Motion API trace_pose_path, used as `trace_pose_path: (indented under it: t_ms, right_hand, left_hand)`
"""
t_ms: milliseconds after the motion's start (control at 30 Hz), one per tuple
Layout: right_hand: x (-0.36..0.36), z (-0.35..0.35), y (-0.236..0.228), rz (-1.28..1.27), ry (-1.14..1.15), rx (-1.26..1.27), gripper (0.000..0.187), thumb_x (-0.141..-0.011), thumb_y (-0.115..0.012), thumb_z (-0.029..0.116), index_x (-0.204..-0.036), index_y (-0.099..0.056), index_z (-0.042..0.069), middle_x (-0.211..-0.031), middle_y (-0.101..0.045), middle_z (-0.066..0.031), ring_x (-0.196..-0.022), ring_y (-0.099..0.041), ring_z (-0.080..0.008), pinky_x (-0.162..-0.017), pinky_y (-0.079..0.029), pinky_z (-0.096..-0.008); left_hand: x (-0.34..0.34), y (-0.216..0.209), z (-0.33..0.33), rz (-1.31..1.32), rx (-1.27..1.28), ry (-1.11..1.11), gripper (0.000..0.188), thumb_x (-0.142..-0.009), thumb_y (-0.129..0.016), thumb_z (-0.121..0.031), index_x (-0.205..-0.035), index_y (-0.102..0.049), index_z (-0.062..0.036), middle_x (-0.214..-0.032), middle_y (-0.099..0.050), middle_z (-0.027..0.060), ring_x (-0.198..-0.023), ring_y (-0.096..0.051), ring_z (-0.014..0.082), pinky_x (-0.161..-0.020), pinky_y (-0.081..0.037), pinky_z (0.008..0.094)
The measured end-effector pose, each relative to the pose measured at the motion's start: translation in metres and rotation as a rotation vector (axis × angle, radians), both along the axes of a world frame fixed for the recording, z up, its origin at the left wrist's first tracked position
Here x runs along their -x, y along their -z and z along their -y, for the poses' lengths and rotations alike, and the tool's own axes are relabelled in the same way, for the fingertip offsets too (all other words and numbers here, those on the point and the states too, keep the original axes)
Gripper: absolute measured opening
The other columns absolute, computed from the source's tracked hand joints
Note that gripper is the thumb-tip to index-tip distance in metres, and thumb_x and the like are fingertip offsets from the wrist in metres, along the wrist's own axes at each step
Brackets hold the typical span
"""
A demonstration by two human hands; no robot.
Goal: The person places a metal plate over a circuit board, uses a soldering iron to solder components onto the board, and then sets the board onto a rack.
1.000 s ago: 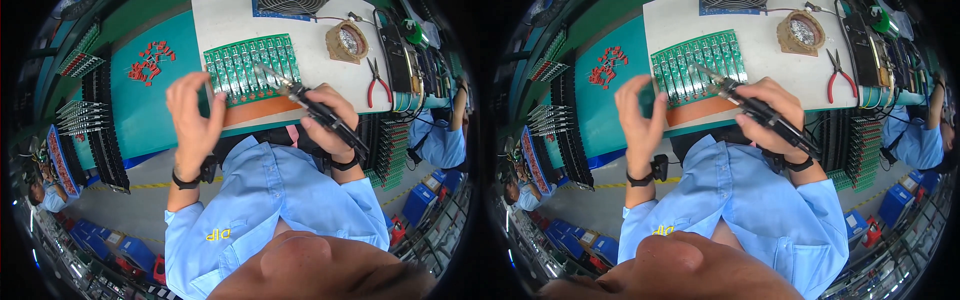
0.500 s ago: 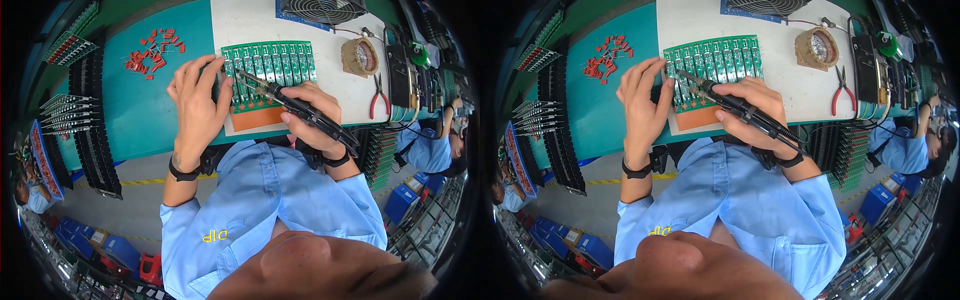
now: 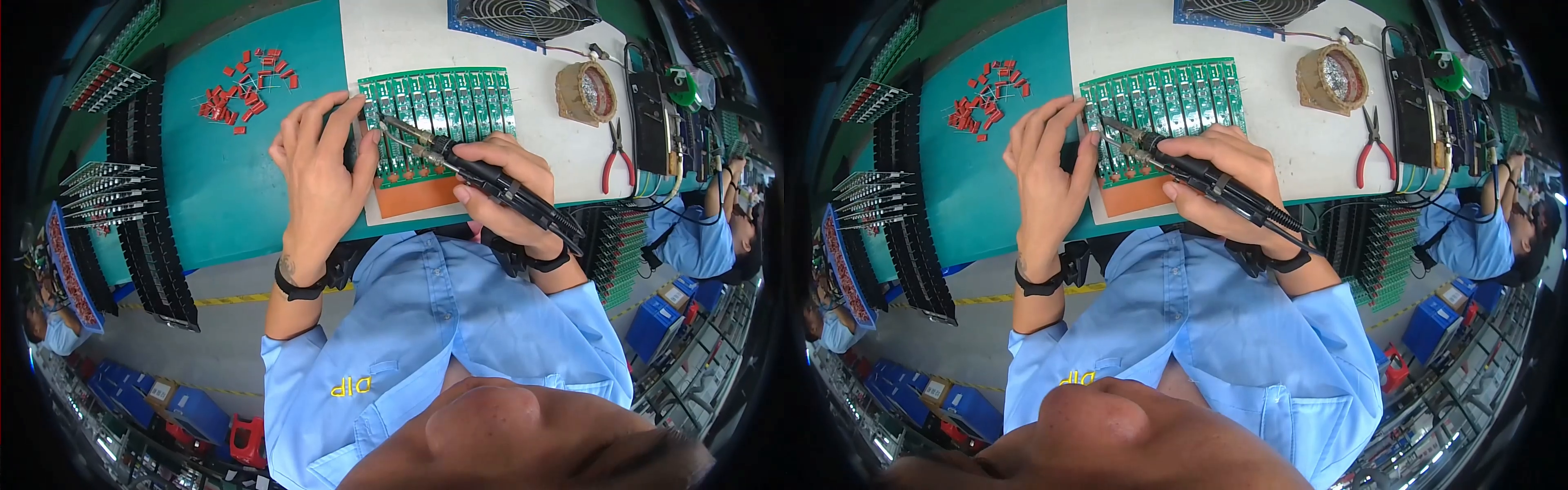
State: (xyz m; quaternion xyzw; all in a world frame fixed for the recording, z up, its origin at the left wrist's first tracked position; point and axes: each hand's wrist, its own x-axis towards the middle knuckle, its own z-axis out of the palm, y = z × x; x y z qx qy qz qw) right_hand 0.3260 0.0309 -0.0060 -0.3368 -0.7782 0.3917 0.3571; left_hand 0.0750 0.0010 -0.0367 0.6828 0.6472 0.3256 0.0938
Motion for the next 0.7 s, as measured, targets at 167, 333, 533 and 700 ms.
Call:
trace_pose_path:
  t_ms: [167, 333, 533, 700]
  right_hand:
    - [0.000, 0.001, 0.000, 0.005, 0.002, 0.007, 0.039, -0.080, -0.081, 0.002, -0.117, -0.071, -0.004, -0.087, -0.072, -0.0109, -0.080, -0.066, -0.0207, -0.073, -0.050, -0.0320]
    - [-0.005, 0.005, 0.000, -0.035, 0.063, 0.031, 0.039, -0.079, -0.082, 0.003, -0.117, -0.071, -0.005, -0.086, -0.071, -0.0115, -0.080, -0.065, -0.0210, -0.074, -0.050, -0.0322]
    - [-0.025, 0.010, -0.013, -0.086, 0.057, -0.062, 0.042, -0.077, -0.082, 0.002, -0.118, -0.073, -0.002, -0.090, -0.073, -0.0106, -0.077, -0.065, -0.0207, -0.076, -0.051, -0.0322]
    - [-0.084, 0.031, 0.008, -0.186, 0.491, -0.132, 0.051, -0.085, -0.082, 0.006, -0.132, -0.065, -0.001, -0.108, -0.071, -0.0091, -0.090, -0.063, -0.0146, -0.078, -0.051, -0.0290]
  left_hand:
    - [0.001, 0.001, 0.002, -0.006, 0.000, -0.003, 0.041, -0.088, -0.078, -0.019, -0.128, -0.072, -0.0108, -0.135, -0.063, 0.0046, -0.129, -0.051, 0.0287, -0.108, -0.030, 0.0464]
    - [-0.002, 0.000, -0.001, -0.006, -0.009, 0.016, 0.041, -0.089, -0.077, -0.019, -0.128, -0.072, -0.0104, -0.135, -0.064, 0.0054, -0.129, -0.052, 0.0296, -0.108, -0.031, 0.0462]
    - [0.002, -0.006, 0.001, -0.026, -0.023, 0.029, 0.040, -0.090, -0.076, -0.018, -0.129, -0.071, -0.0094, -0.135, -0.065, 0.0074, -0.130, -0.054, 0.0309, -0.109, -0.034, 0.0455]
    - [-0.001, -0.006, -0.005, -0.072, 0.013, 0.045, 0.041, -0.093, -0.074, -0.017, -0.133, -0.068, -0.0076, -0.137, -0.064, 0.0105, -0.132, -0.054, 0.0329, -0.112, -0.035, 0.0468]
